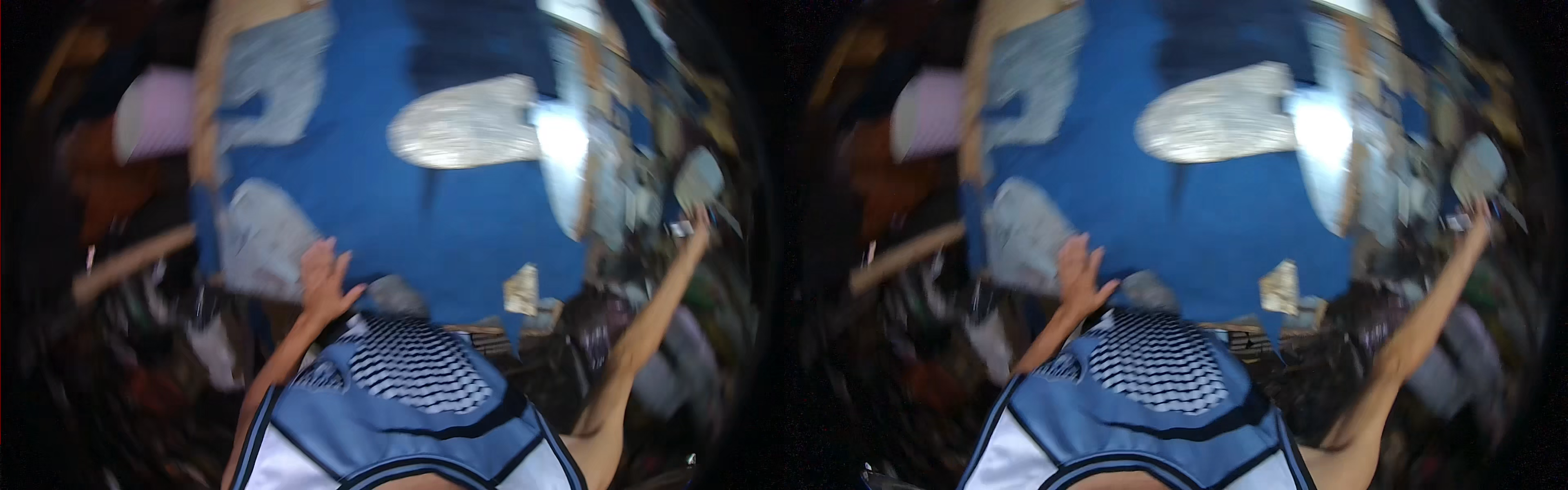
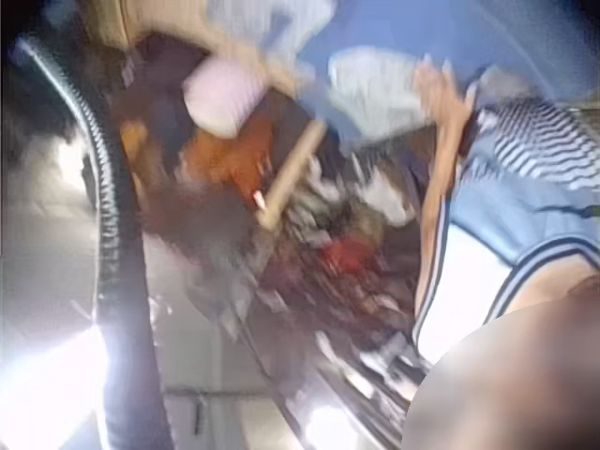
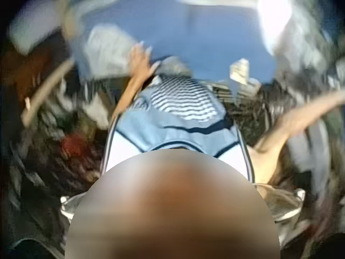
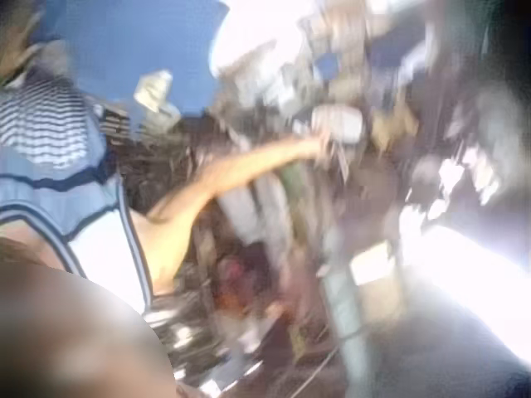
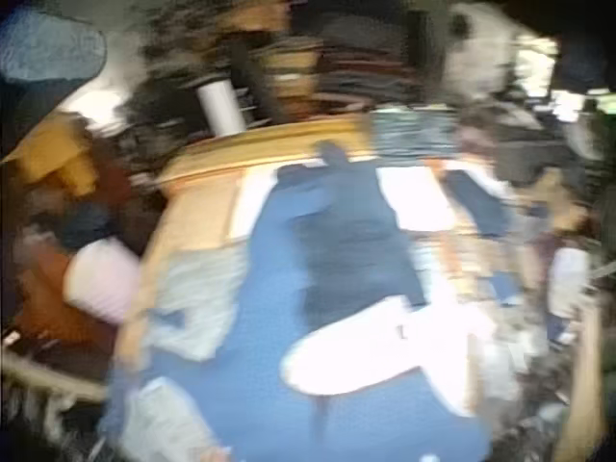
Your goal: Cutting shoe component patterns from blue leather material using a utility knife.
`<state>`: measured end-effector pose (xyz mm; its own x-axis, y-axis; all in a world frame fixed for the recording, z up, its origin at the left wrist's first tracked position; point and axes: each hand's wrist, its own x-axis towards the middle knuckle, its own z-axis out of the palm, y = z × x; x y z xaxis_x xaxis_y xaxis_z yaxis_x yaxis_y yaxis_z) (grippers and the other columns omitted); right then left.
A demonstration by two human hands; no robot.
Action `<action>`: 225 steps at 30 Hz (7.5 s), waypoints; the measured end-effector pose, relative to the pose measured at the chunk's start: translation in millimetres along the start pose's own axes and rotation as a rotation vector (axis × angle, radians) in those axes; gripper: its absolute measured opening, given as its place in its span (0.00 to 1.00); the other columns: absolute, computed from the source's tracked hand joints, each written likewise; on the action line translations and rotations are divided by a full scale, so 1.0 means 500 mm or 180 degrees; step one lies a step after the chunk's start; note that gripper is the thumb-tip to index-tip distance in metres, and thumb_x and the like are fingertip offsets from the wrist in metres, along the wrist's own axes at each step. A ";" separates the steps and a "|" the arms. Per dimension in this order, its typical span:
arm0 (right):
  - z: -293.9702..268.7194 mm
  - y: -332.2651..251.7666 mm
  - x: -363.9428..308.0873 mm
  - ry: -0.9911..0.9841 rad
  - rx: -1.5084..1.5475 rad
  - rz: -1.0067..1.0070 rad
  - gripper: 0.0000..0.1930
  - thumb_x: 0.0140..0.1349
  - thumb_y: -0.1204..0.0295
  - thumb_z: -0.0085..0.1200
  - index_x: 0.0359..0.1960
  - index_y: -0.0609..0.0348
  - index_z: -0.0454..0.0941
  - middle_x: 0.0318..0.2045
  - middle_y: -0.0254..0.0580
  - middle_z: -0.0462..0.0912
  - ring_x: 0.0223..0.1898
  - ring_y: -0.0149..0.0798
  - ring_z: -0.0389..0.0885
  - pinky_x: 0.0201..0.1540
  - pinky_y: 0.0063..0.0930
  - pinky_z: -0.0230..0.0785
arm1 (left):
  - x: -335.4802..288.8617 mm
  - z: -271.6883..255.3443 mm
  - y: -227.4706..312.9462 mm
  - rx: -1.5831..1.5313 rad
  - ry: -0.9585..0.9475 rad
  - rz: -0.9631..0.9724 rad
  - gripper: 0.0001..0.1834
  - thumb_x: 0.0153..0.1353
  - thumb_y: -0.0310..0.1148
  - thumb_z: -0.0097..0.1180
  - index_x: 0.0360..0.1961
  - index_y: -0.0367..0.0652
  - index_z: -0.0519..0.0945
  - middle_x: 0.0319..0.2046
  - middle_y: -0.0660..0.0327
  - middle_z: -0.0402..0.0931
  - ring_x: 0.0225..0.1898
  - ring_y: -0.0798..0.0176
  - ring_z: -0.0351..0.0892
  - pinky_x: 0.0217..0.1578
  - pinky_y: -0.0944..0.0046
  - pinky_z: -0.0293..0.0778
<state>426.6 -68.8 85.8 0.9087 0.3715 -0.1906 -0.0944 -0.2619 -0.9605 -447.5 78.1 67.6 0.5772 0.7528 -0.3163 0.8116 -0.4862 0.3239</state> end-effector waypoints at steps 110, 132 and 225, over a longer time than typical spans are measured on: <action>1.007 0.028 -1.035 -0.3909 -0.2373 -0.1022 0.24 0.63 0.68 0.57 0.62 0.53 0.75 0.49 0.58 0.83 0.47 0.57 0.85 0.52 0.46 0.76 | 0.070 0.035 -0.013 -0.1216 0.1829 -0.1282 0.45 0.60 0.41 0.66 0.71 0.33 0.57 0.70 0.49 0.62 0.75 0.39 0.47 0.71 0.36 0.41; 1.013 -0.022 -0.975 -0.4526 -0.2477 0.0187 0.26 0.63 0.75 0.48 0.64 0.46 0.76 0.22 0.32 0.75 0.19 0.24 0.68 0.19 0.24 0.62 | 0.053 0.044 -0.021 -0.1463 0.1921 -0.1184 0.42 0.61 0.39 0.65 0.70 0.33 0.59 0.67 0.51 0.68 0.74 0.43 0.50 0.72 0.39 0.40; 0.970 0.033 -1.135 -0.4339 -0.2622 -0.3553 0.13 0.64 0.74 0.54 0.50 0.58 0.81 0.43 0.51 0.83 0.39 0.56 0.83 0.39 0.46 0.77 | 0.155 -0.074 -0.219 -0.0218 0.0821 0.0118 0.21 0.58 0.40 0.66 0.54 0.58 0.82 0.70 0.66 0.65 0.75 0.51 0.51 0.74 0.40 0.45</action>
<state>-287.8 147.9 79.6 -0.4977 0.8657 -0.0531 0.7619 0.4071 -0.5038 -495.2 205.9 40.6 0.5572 0.8275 -0.0683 0.7773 -0.4909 0.3934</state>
